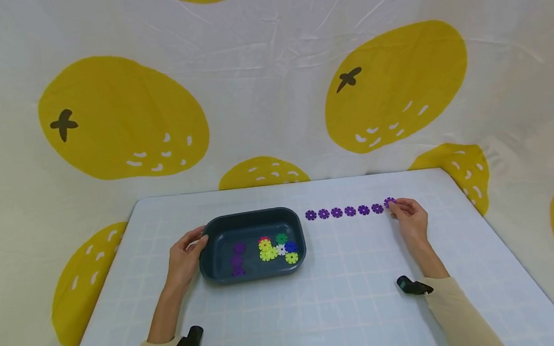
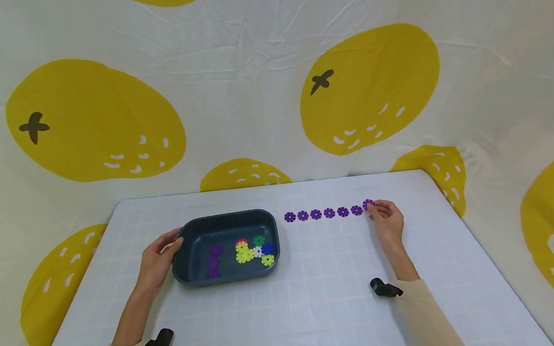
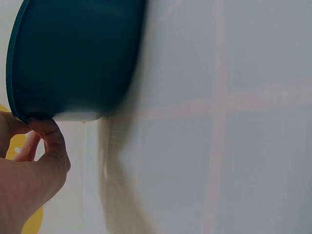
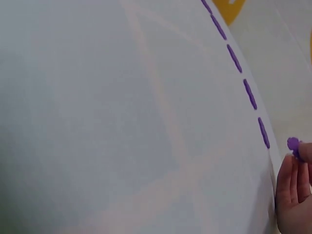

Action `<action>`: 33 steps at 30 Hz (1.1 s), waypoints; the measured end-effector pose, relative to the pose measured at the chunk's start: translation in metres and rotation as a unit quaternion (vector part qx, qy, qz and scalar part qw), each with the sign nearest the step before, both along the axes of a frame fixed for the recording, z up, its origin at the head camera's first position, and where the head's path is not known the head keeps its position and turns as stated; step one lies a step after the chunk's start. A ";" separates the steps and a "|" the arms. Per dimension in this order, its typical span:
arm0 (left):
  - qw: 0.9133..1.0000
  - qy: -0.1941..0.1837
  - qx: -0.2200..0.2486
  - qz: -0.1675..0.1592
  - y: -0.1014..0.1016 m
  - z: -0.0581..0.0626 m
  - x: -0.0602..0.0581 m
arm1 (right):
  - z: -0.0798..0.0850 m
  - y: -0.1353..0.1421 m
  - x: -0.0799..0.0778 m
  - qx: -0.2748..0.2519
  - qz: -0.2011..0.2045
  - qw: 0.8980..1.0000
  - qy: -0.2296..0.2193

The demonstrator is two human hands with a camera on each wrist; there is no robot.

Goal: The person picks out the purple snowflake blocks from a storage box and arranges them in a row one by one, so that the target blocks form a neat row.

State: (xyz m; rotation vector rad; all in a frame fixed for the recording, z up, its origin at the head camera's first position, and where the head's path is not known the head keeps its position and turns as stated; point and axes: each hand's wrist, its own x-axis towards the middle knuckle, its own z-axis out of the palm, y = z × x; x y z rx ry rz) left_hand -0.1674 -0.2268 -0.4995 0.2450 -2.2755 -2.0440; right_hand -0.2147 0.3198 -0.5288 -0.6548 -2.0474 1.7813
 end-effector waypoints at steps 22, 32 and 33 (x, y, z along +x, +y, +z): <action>1.000 -0.005 -0.006 -0.001 0.000 -0.001 -0.001 | 0.002 0.014 -0.007 0.225 0.068 0.969 -0.079; 1.000 -0.015 -0.008 0.001 -0.003 -0.001 -0.002 | 0.008 0.007 -0.008 0.276 0.094 0.953 -0.087; 1.000 -0.015 -0.009 -0.001 -0.003 -0.001 -0.002 | 0.008 0.007 -0.007 0.271 0.093 0.954 -0.093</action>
